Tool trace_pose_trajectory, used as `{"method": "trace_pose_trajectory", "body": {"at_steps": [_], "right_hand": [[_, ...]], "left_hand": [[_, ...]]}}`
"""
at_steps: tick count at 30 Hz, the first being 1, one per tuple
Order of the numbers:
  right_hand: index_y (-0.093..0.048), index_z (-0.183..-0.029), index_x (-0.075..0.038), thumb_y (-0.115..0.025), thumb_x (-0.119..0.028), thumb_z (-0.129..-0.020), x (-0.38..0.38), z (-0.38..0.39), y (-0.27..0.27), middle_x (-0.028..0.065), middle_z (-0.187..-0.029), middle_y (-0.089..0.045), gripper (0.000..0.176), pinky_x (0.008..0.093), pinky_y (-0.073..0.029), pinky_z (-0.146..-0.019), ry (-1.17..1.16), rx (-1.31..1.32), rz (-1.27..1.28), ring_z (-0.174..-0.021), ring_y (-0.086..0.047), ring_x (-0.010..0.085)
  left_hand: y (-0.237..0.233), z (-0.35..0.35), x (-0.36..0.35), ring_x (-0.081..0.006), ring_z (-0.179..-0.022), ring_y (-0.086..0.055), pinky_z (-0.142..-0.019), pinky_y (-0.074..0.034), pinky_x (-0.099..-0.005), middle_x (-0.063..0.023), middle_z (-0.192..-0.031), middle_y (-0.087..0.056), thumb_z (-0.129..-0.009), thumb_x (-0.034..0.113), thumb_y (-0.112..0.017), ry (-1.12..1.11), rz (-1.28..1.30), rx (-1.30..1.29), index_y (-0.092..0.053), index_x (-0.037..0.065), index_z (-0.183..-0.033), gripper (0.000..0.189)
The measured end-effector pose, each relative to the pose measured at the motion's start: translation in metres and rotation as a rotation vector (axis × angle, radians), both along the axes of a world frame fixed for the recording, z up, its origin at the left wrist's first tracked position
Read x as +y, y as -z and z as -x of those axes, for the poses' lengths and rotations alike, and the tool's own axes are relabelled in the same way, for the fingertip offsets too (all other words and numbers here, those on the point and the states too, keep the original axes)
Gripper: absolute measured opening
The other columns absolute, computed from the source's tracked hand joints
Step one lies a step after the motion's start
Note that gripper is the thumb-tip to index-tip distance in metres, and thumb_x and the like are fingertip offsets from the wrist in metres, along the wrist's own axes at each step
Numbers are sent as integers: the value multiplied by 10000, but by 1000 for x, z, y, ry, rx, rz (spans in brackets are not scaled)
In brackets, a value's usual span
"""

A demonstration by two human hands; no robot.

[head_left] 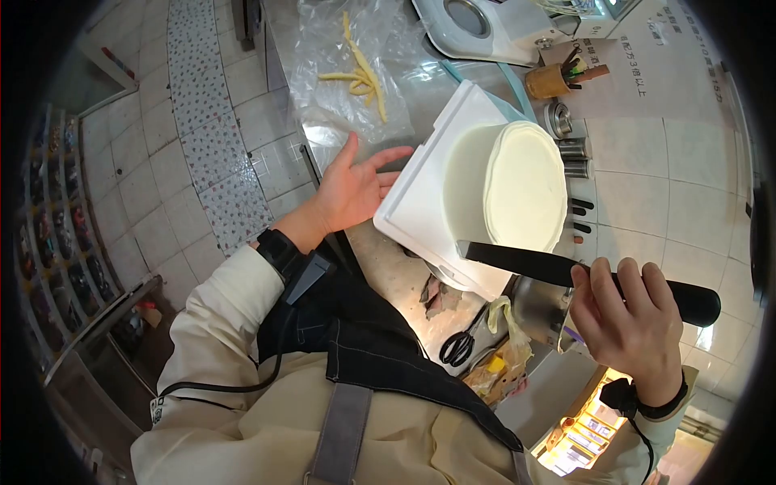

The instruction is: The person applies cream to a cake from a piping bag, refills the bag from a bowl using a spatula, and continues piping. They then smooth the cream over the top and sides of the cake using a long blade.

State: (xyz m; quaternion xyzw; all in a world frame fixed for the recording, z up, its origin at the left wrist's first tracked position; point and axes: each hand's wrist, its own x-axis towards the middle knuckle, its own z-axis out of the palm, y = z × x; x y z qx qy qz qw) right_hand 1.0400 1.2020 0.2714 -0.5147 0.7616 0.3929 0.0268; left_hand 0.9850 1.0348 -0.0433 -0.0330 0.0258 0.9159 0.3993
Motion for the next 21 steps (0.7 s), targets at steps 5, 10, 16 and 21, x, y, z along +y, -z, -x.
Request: {"method": "trace_pose_trajectory", "body": {"at_steps": [5, 10, 16, 21], "right_hand": [[-540, -665, -10, -631, -67, -731, 3, 0, 0, 106, -747, -559, 126, 315, -412, -547, 1, 9, 0, -656, -506, 224], [-537, -659, -2, -630, -63, -727, 9, -2, 0, 114, -745, -558, 130, 314, -401, -540, 13, 16, 17, -653, -504, 227], [-535, -657, -2, -630, -57, -718, 17, -2, 1, 114, -743, -552, 126, 311, -393, -539, 38, 22, 49, -655, -501, 229], [-534, -657, -5, -630, -59, -721, 21, -4, 1, 112, -745, -554, 128, 310, -393, -542, 48, 26, 53, -662, -503, 227]], "left_hand": [[6, -15, 8, -321, -1183, -406, -1027, -247, -432, -193, -1280, -415, -789, 714, -210, 166, 150, 0, -265, 60, -1347, 862], [14, -3, -1, -350, -1151, -426, -1005, -276, -430, -238, -1247, -431, -790, 716, -194, 202, 66, 182, -300, 67, -1327, 849], [0, -2, 5, -314, -1012, -508, -961, -330, -407, -210, -1065, -535, -811, 684, -229, 47, 40, -66, -303, 97, -1319, 780], [23, -9, 5, -307, -1006, -510, -958, -332, -403, -202, -1050, -540, -812, 685, -212, 271, 38, 84, -314, 93, -1312, 782]]}}
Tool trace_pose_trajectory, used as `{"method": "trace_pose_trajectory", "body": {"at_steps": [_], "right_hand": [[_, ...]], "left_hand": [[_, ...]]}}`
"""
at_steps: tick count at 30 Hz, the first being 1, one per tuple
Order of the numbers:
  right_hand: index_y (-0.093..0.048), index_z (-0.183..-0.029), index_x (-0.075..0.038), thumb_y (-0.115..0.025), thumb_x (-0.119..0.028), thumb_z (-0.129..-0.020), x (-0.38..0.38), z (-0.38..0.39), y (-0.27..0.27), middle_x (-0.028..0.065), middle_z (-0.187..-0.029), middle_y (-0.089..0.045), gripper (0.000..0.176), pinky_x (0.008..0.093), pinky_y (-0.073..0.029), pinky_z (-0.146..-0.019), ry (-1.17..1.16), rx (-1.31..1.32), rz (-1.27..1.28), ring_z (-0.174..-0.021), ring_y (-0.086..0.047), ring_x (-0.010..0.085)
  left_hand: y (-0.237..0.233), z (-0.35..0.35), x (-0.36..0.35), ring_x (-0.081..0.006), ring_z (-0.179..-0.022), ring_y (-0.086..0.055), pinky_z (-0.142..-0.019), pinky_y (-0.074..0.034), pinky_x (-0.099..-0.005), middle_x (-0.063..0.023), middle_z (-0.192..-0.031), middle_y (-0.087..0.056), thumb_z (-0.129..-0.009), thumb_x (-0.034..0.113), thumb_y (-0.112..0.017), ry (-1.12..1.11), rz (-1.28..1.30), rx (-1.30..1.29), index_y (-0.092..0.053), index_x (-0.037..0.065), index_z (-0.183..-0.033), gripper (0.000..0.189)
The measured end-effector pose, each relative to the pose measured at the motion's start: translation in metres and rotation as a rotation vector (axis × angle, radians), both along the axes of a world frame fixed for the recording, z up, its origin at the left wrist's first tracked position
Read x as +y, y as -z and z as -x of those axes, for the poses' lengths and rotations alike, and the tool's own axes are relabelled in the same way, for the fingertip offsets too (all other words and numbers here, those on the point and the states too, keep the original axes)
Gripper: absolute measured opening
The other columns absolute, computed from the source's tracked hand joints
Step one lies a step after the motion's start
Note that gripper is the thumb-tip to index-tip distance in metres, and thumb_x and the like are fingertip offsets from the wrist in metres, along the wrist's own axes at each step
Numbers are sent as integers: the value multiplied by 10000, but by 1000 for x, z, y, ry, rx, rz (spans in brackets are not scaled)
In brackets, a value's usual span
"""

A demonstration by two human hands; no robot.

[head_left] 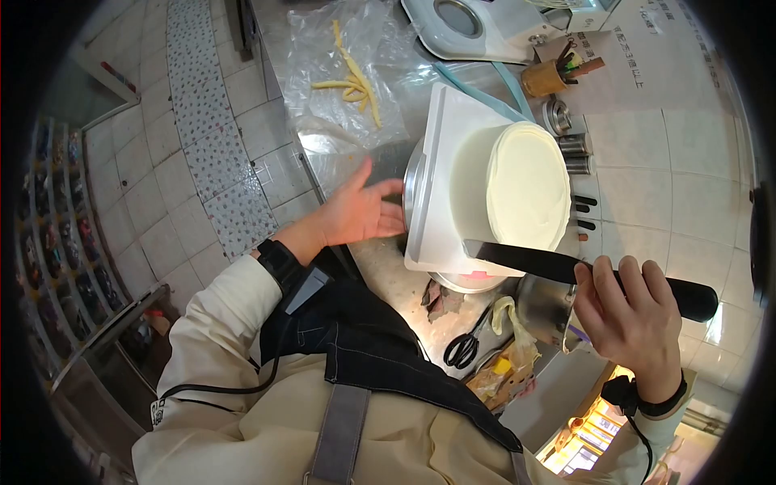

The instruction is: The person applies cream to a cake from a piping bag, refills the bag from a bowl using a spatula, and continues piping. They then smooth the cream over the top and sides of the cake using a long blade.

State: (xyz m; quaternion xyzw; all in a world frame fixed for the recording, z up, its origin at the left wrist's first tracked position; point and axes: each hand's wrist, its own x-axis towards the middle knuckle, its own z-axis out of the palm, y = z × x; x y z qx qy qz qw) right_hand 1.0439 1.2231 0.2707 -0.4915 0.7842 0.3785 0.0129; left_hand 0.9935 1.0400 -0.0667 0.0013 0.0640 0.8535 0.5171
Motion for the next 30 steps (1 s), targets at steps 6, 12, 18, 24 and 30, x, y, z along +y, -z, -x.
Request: {"method": "trace_pose_trajectory", "body": {"at_steps": [6, 12, 18, 24, 30], "right_hand": [[-536, -664, -7, -629, -63, -726, 4, -3, 0, 110, -746, -556, 125, 309, -399, -549, 5, 5, -12, -667, -511, 230], [-537, -666, -9, -625, -71, -734, 6, -6, -1, 106, -741, -555, 127, 311, -403, -555, -1, 13, -19, -668, -514, 231], [-534, -666, -8, -623, -77, -737, 8, -11, 0, 105, -743, -554, 133, 312, -406, -562, 18, 17, -18, -672, -516, 234], [-537, -675, -7, -624, -85, -738, 9, -14, -1, 107, -744, -553, 133, 313, -413, -569, 7, 11, -29, -678, -522, 238], [-542, -686, -10, -622, -91, -745, 11, -18, -1, 108, -746, -555, 128, 316, -419, -576, -4, 12, -32, -678, -529, 245]], "left_hand": [[-24, 14, -2, -321, -1075, -477, -980, -311, -414, -218, -1141, -487, -784, 720, -206, -252, 39, -74, -312, 82, -1313, 836], [-10, -4, 2, -330, -1090, -464, -968, -324, -425, -213, -1166, -470, -772, 736, -190, 48, 81, 53, -311, 70, -1313, 867], [-10, 17, -5, -312, -1043, -488, -953, -335, -429, -207, -1155, -480, -776, 732, -198, -191, 84, 16, -314, 85, -1315, 850], [-18, -3, 6, -304, -1029, -495, -960, -329, -424, -213, -1102, -513, -788, 717, -206, 23, 217, -34, -358, 85, -1260, 803], [-13, 13, -4, -301, -1031, -497, -958, -328, -416, -216, -1071, -525, -801, 701, -209, -35, 90, 102, -368, 83, -1245, 777]]}}
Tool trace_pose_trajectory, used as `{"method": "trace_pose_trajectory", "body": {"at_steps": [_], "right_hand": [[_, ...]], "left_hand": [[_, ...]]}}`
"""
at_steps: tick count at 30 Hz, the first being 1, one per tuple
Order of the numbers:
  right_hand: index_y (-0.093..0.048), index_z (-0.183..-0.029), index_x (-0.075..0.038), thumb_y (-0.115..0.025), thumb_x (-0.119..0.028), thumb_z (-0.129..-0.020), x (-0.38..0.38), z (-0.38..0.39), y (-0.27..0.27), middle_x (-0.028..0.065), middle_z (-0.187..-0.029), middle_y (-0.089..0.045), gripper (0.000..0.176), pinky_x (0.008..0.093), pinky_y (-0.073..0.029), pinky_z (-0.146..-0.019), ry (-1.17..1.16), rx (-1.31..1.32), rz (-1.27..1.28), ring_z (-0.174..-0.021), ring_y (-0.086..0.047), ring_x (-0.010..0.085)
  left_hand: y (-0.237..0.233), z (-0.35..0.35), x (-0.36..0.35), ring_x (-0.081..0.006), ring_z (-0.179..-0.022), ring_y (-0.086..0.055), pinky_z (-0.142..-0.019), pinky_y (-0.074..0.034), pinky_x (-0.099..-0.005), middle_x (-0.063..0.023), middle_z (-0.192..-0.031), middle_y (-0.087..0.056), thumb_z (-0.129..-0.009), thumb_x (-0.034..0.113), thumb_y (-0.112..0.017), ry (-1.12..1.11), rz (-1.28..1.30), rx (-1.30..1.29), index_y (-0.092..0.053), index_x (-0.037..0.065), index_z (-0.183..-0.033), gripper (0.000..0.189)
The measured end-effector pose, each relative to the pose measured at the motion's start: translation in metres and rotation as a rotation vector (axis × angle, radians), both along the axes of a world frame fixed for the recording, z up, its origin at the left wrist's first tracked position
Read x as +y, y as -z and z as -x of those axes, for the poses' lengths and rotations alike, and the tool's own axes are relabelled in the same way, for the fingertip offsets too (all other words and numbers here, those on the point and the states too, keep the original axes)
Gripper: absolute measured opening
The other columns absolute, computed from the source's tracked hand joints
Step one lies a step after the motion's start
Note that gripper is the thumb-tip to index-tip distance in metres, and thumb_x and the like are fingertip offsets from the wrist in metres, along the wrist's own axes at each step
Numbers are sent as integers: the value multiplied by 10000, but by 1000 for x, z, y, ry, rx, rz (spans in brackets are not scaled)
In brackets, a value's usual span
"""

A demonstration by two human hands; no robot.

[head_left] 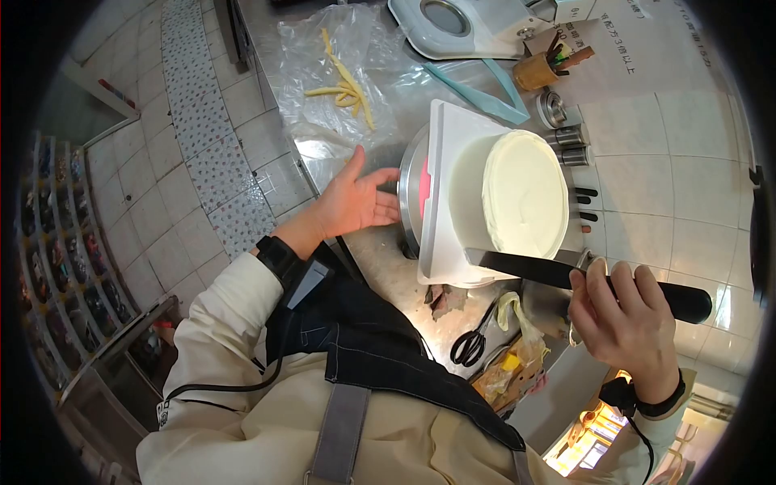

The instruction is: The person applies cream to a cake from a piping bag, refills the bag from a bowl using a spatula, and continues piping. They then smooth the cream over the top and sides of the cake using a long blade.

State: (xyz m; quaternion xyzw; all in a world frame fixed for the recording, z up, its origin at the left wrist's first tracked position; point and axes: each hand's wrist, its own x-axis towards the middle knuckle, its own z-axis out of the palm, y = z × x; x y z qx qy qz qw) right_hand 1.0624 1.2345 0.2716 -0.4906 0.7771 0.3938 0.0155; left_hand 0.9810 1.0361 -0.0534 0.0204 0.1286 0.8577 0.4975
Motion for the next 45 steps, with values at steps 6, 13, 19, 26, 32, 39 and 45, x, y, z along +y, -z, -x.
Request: {"method": "trace_pose_trajectory", "body": {"at_steps": [6, 13, 19, 26, 32, 39, 45], "right_hand": [[-546, -689, -12, -621, -88, -748, -3, -4, 0, 109, -748, -559, 122, 313, -419, -579, -8, -6, -2, -681, -532, 245], [-546, -686, -7, -618, -88, -752, -8, -6, 0, 105, -745, -557, 127, 308, -414, -570, -13, -19, 12, -667, -522, 231], [-544, -683, -4, -611, -88, -763, -12, -6, 0, 104, -746, -559, 134, 299, -409, -563, -49, -18, -17, -665, -516, 220], [-542, -684, -1, -609, -89, -767, -17, -6, -1, 107, -752, -563, 138, 300, -408, -563, -42, -40, -25, -662, -518, 222], [-542, -681, -5, -610, -93, -767, -18, -6, 0, 109, -749, -562, 141, 303, -410, -568, -59, -37, -21, -663, -518, 222], [-537, -674, -17, -606, -95, -770, -19, -6, -1, 103, -746, -563, 141, 313, -410, -584, -61, -36, -15, -669, -517, 225], [-543, -709, -32, -586, -124, -761, -9, -7, -1, 96, -755, -558, 114, 315, -405, -595, -84, -6, -16, -678, -513, 219]], "left_hand": [[1, -1, 5, -303, -1086, -476, -975, -309, -421, -191, -1164, -498, -808, 691, -215, -201, -51, -108, -328, 84, -1294, 786], [4, -21, 12, -303, -1134, -447, -999, -276, -453, -155, -1243, -448, -795, 703, -242, -49, 61, -108, -319, 57, -1295, 821], [-7, -5, 4, -304, -1086, -466, -989, -296, -427, -187, -1200, -465, -792, 704, -258, -207, 8, -127, -354, 56, -1269, 810], [13, -22, 10, -290, -1015, -495, -916, -362, -388, -198, -1080, -506, -803, 692, -254, 95, 108, -82, -392, 68, -1237, 772], [15, 1, -1, -299, -1040, -481, -949, -345, -395, -208, -1118, -490, -821, 671, -237, -32, -255, 7, -379, 59, -1250, 761], [-7, -24, 10, -306, -1178, -395, -1004, -291, -418, -143, -1295, -395, -828, 660, -223, -124, 69, -132, -291, 81, -1335, 773], [-13, -5, -1, -332, -1217, -350, -1019, -247, -457, -140, -1343, -351, -833, 656, -209, -91, 114, -45, -272, 54, -1342, 790]]}}
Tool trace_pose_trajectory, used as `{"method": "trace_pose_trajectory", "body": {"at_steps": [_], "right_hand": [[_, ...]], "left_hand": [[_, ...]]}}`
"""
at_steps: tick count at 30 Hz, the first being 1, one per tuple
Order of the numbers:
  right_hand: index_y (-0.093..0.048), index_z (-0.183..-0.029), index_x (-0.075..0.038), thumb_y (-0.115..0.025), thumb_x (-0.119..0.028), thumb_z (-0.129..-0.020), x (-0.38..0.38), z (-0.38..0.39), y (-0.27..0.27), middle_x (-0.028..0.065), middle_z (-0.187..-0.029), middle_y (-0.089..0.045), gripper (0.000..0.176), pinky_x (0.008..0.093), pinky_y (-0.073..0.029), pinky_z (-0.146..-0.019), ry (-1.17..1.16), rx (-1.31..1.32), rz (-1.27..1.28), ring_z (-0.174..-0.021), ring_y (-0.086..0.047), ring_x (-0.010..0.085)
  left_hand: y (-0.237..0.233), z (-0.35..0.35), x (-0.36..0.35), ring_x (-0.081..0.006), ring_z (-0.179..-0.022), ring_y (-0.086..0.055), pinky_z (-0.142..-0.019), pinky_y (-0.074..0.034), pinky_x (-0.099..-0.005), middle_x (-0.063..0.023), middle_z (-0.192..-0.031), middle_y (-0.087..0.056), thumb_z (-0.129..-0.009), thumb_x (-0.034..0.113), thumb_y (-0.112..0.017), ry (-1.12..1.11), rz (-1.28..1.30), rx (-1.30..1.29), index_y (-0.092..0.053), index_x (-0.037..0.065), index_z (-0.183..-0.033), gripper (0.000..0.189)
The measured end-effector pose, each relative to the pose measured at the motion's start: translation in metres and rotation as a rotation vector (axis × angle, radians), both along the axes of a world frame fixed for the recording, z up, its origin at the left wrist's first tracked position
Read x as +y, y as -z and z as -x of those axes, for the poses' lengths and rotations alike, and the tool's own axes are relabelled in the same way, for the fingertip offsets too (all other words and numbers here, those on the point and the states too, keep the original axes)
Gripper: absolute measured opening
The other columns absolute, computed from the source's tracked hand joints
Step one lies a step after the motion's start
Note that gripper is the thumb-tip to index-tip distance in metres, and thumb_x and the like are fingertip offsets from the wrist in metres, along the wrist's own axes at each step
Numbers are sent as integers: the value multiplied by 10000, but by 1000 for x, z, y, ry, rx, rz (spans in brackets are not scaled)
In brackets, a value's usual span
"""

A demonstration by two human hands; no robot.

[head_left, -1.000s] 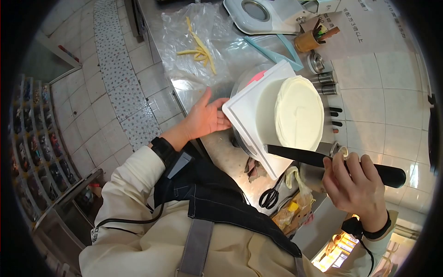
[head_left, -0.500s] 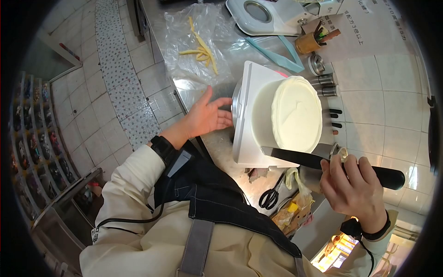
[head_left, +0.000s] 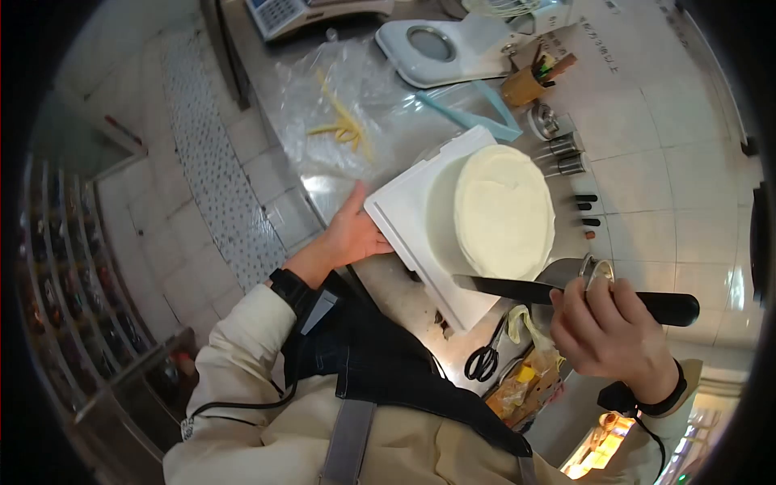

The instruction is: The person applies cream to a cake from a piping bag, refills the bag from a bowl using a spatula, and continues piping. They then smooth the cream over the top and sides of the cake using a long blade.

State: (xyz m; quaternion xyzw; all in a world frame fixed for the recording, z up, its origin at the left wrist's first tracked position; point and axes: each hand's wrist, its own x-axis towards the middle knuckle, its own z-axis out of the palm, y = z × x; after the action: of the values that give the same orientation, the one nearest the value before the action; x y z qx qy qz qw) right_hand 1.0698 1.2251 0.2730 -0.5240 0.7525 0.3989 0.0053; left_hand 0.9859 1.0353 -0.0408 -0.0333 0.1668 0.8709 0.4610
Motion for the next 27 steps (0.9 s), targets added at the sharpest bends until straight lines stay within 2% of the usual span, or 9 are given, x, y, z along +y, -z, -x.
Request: {"method": "trace_pose_trajectory", "body": {"at_steps": [3, 10, 14, 16, 17, 18, 22, 24, 27], "right_hand": [[-536, -707, -41, -555, -161, -725, 11, -5, -2, 94, -768, -555, 122, 306, -390, -583, 16, 18, -16, -680, -511, 212], [-553, -653, -106, -539, -138, -607, 73, -61, 2, 18, -689, -512, 58, 290, -378, -557, 352, 47, 353, -610, -484, 179], [-651, -818, -97, -594, 10, -574, 125, -145, 29, 40, -719, -580, 273, 267, -423, -572, 932, 79, 992, -642, -558, 152], [-637, -858, -56, -579, 72, -680, 140, -194, 82, 36, -771, -610, 226, 230, -430, -606, 1207, 402, 1757, -665, -567, 111], [-624, -876, -37, -572, 57, -727, 142, -215, 113, 26, -788, -614, 184, 213, -425, -612, 1321, 525, 2060, -669, -557, 89], [-610, -894, -18, -564, 43, -774, 144, -231, 144, 17, -806, -618, 142, 197, -420, -618, 1394, 639, 2372, -674, -546, 66], [-590, -895, -29, -560, -15, -801, 139, -248, 202, 17, -820, -614, 99, 221, -427, -609, 1474, 1247, 2312, -679, -564, 102], [-599, -905, -87, -567, -63, -785, 138, -240, 197, 56, -832, -593, 126, 288, -444, -617, 1712, 1521, 1478, -705, -577, 209], [-590, -857, -120, -582, -119, -762, 151, -226, 201, 69, -798, -556, 96, 348, -446, -609, 1730, 1523, 1365, -739, -565, 262]], "left_hand": [[2, 18, -6, -325, -1193, -374, -1000, -278, -441, -181, -1312, -372, -831, 656, -222, -83, -234, -28, -297, 49, -1323, 786], [-16, 8, -5, -296, -1197, -366, -1018, -263, -397, -216, -1299, -360, -826, 650, -270, -135, -73, 8, -244, -15, -1329, 834], [-17, -4, -9, -315, -1277, -229, -1048, -138, -478, -134, -1395, -258, -810, 667, -250, -112, -67, -76, -216, 19, -1355, 847], [-15, -5, -11, -319, -1271, -236, -1045, -159, -472, -175, -1380, -257, -791, 674, -320, 24, -43, 126, -241, -18, -1331, 882], [-23, -7, -8, -348, -1275, -214, -1056, -137, -483, -212, -1371, -246, -774, 703, -302, -74, -31, -211, -200, -32, -1339, 933], [-19, -7, -8, -348, -1275, -214, -1056, -137, -483, -212, -1371, -246, -774, 703, -302, -12, -26, -195, -200, -32, -1339, 933], [-8, -4, -12, -341, -1210, -333, -1033, -222, -469, -204, -1294, -375, -766, 703, -344, 78, -24, -156, -281, -47, -1297, 921], [-6, -5, -11, -341, -1183, -375, -1024, -246, -466, -200, -1265, -416, -766, 696, -359, 125, 25, -116, -309, -50, -1280, 908], [-3, -15, -7, -347, -1141, -422, -1017, -264, -465, -199, -1222, -462, -764, 686, -385, 144, 69, -129, -375, -50, -1224, 868]]}}
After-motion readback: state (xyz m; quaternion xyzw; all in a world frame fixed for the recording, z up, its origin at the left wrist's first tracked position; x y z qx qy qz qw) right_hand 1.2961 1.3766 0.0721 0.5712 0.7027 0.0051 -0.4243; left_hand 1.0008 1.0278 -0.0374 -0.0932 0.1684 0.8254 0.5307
